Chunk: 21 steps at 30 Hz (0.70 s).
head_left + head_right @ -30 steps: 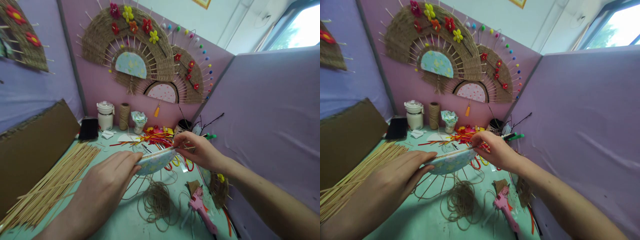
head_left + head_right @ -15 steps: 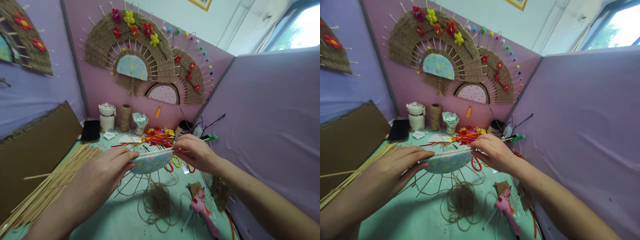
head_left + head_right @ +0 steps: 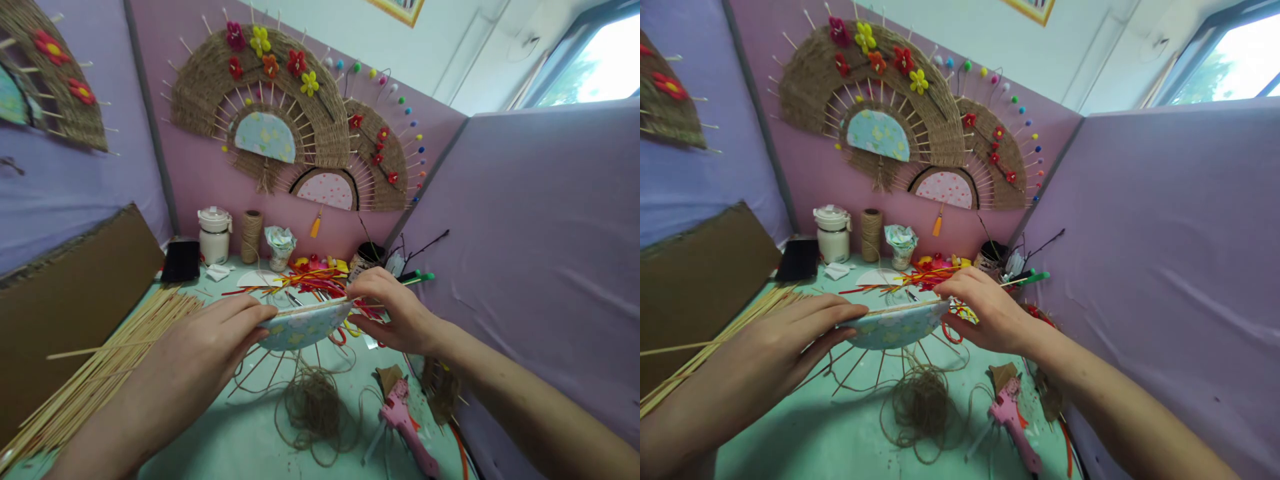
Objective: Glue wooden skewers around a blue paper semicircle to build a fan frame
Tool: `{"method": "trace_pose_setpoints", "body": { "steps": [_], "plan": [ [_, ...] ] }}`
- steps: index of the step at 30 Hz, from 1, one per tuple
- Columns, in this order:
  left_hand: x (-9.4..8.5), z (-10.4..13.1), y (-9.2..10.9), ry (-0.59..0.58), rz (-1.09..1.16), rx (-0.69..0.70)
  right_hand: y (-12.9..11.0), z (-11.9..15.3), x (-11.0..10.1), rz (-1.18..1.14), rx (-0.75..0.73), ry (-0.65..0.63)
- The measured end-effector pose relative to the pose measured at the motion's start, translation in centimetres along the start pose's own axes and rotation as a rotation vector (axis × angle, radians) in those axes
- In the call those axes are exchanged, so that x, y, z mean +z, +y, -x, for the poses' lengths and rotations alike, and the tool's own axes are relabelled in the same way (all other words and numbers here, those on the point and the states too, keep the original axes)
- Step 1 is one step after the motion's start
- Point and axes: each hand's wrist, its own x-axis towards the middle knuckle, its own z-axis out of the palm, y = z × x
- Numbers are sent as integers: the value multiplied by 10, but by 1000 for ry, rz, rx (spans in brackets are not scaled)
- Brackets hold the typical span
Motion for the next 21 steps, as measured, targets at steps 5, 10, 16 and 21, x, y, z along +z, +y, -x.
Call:
{"method": "trace_pose_setpoints", "body": {
  "steps": [5, 10, 16, 21],
  "plan": [
    [0, 0, 0, 7, 26, -19, -2, -3, 4, 41, -49, -51],
    [0, 0, 0, -13, 17, -13, -3, -4, 6, 44, -47, -29],
    [1, 0, 1, -2, 10, -2, -2, -3, 6, 20, -27, -71],
    [1, 1, 1, -19, -1, 0, -3, -3, 1, -28, 50, -15]
  ]
}}
